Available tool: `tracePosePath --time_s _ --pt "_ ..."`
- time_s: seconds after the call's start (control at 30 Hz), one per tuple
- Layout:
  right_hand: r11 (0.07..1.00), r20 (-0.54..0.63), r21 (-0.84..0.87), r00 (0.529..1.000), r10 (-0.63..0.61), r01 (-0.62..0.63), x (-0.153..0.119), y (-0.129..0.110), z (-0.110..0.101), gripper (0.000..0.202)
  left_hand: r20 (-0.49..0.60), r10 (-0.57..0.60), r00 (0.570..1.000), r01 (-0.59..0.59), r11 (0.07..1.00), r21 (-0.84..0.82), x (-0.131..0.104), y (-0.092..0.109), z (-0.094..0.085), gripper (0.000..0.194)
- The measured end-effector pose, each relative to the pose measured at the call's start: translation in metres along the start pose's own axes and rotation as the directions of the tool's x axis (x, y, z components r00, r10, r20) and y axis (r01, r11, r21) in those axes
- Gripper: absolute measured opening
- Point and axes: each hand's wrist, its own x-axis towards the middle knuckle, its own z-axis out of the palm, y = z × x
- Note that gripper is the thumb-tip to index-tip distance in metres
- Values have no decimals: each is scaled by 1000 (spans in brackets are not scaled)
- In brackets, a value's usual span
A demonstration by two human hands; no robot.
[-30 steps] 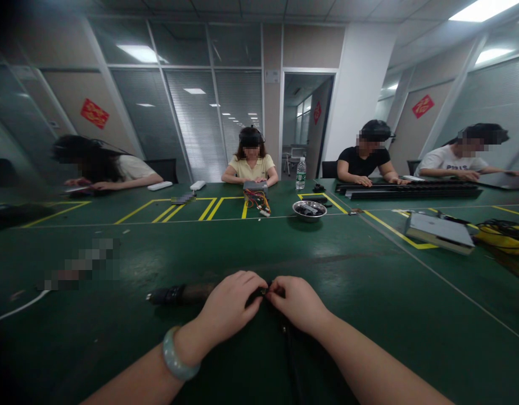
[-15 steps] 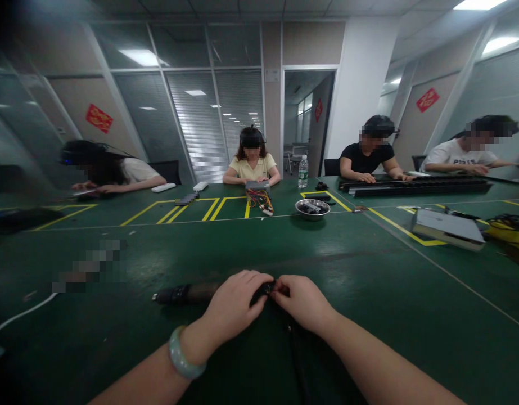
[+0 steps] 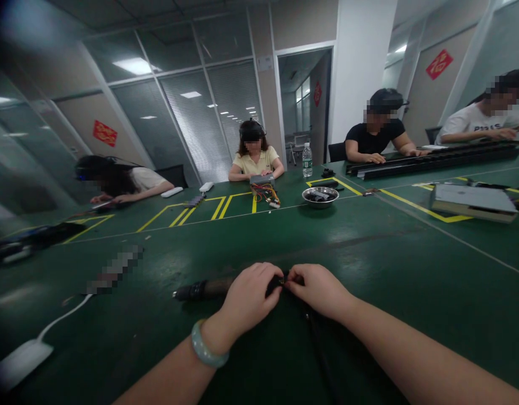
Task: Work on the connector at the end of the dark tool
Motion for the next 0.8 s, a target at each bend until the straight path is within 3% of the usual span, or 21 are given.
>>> tracePosePath --time_s 0.23,0.47,0.8 --pt "1000 -12 0 1000 -2 2 2 4 3 14 1 -18 1000 18 1000 24 0 1 -2 30" --pt "1000 22 -11 1000 -15 16 2 3 1 17 0 13 1000 -13 1000 25 0 0 0 17" --pt "1000 10 -5 1000 -23 23 1 4 1 17 -18 -6 1000 6 1000 -2 0 0 1 26"
